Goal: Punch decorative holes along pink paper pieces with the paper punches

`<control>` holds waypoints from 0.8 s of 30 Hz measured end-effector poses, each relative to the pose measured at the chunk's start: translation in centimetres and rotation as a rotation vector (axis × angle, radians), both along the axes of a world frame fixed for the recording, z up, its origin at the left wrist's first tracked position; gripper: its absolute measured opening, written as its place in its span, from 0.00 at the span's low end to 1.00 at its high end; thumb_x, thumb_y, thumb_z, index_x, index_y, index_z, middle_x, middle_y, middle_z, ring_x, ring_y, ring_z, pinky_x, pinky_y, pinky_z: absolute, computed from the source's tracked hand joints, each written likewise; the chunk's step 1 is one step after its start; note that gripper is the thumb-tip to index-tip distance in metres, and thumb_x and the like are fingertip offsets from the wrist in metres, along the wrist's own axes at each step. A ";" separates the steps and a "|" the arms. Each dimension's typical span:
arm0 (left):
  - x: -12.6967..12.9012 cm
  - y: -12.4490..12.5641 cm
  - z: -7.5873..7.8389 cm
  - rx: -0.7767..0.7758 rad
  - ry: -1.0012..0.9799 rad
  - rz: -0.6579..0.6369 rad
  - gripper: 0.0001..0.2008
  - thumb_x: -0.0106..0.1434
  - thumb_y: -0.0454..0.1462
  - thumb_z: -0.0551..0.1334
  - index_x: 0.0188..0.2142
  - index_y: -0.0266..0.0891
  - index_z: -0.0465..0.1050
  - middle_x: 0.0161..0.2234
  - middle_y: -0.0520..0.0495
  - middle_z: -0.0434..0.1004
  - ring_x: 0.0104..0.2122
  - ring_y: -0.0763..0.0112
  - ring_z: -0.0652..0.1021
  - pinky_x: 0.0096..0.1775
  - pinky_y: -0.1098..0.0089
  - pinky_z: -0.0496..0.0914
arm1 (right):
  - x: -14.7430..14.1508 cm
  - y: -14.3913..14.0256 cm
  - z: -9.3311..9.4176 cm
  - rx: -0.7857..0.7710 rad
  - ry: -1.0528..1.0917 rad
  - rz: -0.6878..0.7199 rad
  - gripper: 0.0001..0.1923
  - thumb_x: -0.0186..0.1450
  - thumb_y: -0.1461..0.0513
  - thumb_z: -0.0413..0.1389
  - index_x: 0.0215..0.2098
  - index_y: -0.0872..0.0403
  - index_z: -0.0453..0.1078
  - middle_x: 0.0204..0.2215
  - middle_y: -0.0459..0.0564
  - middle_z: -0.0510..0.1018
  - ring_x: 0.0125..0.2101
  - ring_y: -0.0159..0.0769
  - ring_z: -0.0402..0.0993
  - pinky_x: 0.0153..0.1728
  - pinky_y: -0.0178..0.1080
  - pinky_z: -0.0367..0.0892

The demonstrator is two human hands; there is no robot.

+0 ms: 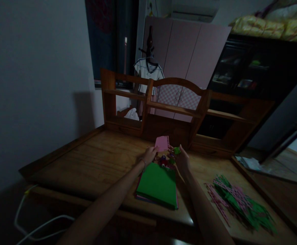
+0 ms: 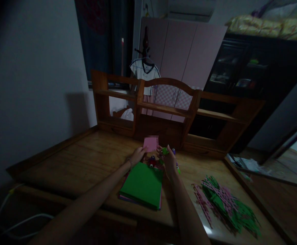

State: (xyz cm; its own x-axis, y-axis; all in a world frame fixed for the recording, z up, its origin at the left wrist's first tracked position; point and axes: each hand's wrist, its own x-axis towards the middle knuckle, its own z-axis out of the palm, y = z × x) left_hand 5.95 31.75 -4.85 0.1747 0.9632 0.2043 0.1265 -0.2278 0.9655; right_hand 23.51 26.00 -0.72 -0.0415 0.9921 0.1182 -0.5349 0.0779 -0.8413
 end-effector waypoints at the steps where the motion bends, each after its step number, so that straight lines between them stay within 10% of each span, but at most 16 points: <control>1: 0.0 0.0 0.0 -0.007 0.000 -0.005 0.23 0.60 0.54 0.52 0.25 0.35 0.65 0.17 0.53 0.65 0.15 0.77 0.67 0.17 0.77 0.58 | 0.0 0.0 0.0 0.006 0.006 0.002 0.15 0.61 0.49 0.54 0.31 0.51 0.73 0.44 0.50 0.77 0.47 0.43 0.72 0.43 0.43 0.70; 24: 0.0 -0.9 0.9 -0.039 0.014 -0.032 0.22 0.61 0.52 0.52 0.24 0.35 0.64 0.14 0.54 0.63 0.12 0.78 0.65 0.16 0.77 0.56 | 0.1 0.8 -0.6 0.020 0.113 0.006 0.11 0.60 0.53 0.57 0.31 0.52 0.73 0.37 0.51 0.80 0.39 0.40 0.76 0.42 0.44 0.71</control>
